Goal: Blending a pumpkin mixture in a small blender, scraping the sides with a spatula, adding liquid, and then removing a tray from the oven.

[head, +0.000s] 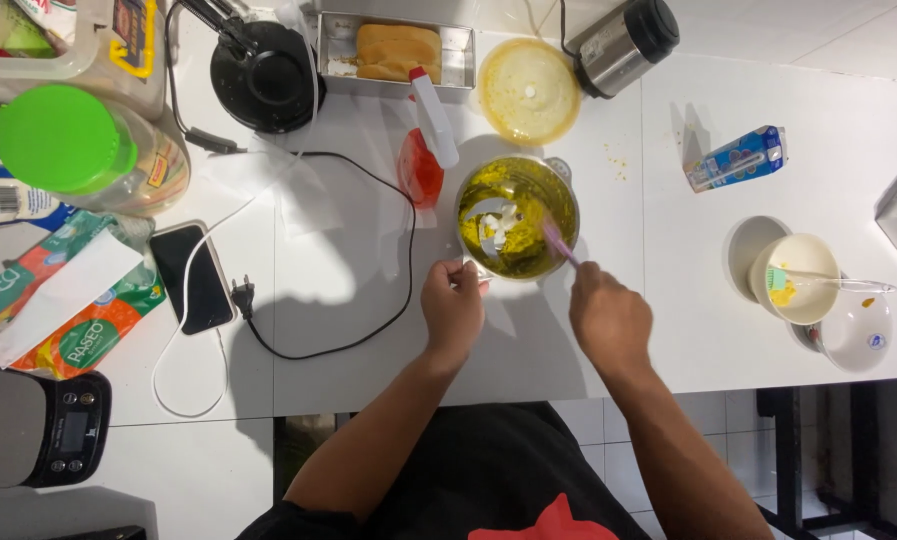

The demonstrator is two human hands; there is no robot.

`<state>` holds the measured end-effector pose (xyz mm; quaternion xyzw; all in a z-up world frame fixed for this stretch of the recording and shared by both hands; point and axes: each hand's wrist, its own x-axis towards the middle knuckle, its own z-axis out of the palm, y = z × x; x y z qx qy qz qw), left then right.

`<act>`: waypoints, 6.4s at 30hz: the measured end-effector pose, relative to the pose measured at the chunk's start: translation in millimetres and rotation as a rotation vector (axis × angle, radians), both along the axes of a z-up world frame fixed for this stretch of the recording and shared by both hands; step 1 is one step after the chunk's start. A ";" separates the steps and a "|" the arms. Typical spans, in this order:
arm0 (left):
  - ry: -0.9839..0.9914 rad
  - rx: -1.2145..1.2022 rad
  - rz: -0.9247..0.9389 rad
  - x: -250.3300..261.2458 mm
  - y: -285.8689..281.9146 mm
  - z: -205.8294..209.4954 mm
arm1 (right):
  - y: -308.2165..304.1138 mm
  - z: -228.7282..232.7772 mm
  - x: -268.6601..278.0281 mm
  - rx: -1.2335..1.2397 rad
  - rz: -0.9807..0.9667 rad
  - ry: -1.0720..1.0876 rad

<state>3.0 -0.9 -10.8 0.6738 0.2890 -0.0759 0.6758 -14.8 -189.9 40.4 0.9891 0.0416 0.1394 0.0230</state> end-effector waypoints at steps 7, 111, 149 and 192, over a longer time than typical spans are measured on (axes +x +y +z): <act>-0.012 -0.034 0.021 -1.3 2.1 0.6 | -0.1 4.5 3.2 -0.125 0.002 0.096; -0.022 -0.679 0.134 36.1 -9.3 108.0 | -31.8 104.0 133.5 0.089 0.972 -0.696; 0.006 0.631 0.121 -6.0 -14.3 16.0 | -39.0 -62.8 142.9 1.081 0.024 0.476; 0.080 -0.040 0.300 14.8 -11.5 2.2 | -96.3 46.9 259.2 0.969 0.013 0.371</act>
